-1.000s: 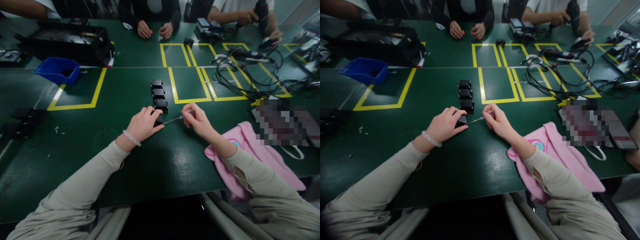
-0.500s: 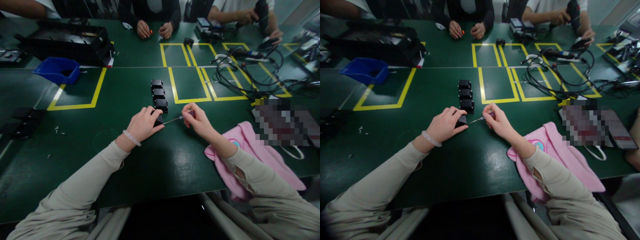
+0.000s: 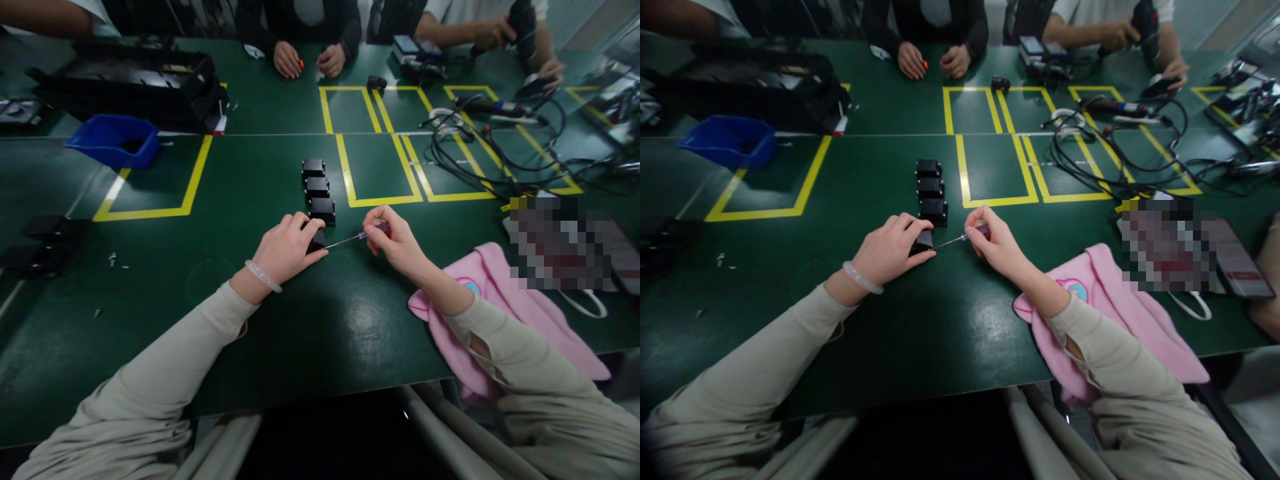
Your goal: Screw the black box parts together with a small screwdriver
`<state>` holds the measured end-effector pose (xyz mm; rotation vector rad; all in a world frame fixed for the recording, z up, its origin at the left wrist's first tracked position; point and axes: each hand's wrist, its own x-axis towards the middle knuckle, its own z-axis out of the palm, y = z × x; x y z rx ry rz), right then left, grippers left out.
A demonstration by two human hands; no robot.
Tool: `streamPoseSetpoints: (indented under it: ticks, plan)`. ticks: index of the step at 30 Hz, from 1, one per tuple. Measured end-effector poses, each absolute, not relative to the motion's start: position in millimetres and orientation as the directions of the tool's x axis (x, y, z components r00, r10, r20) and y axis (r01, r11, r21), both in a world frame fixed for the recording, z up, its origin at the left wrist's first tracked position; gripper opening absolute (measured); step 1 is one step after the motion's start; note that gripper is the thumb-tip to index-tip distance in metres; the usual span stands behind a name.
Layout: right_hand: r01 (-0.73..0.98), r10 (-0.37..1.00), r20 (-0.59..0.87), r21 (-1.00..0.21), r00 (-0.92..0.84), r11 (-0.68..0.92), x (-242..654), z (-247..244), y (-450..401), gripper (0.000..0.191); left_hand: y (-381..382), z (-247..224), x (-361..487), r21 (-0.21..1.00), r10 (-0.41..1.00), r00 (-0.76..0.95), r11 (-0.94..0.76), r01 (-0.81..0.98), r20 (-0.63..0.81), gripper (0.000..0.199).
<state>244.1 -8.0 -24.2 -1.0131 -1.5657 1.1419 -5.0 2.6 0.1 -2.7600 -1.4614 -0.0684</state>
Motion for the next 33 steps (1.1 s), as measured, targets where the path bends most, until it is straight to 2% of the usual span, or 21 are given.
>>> streamPoseSetpoints:
  ticks: [4,33]
  plan:
    - [0.133,0.950,0.207,-0.961,-0.235,0.242,244.0,-24.2,-8.1,0.031,2.4,0.7,-5.3,0.008,0.828,0.559,-0.560,0.828,0.044,0.050]
    - [0.097,0.949,0.225,-0.963,-0.221,0.251,244.4,-26.6,-6.3,0.030,2.0,0.6,-5.3,-0.003,0.830,0.556,-0.557,0.831,0.049,0.051]
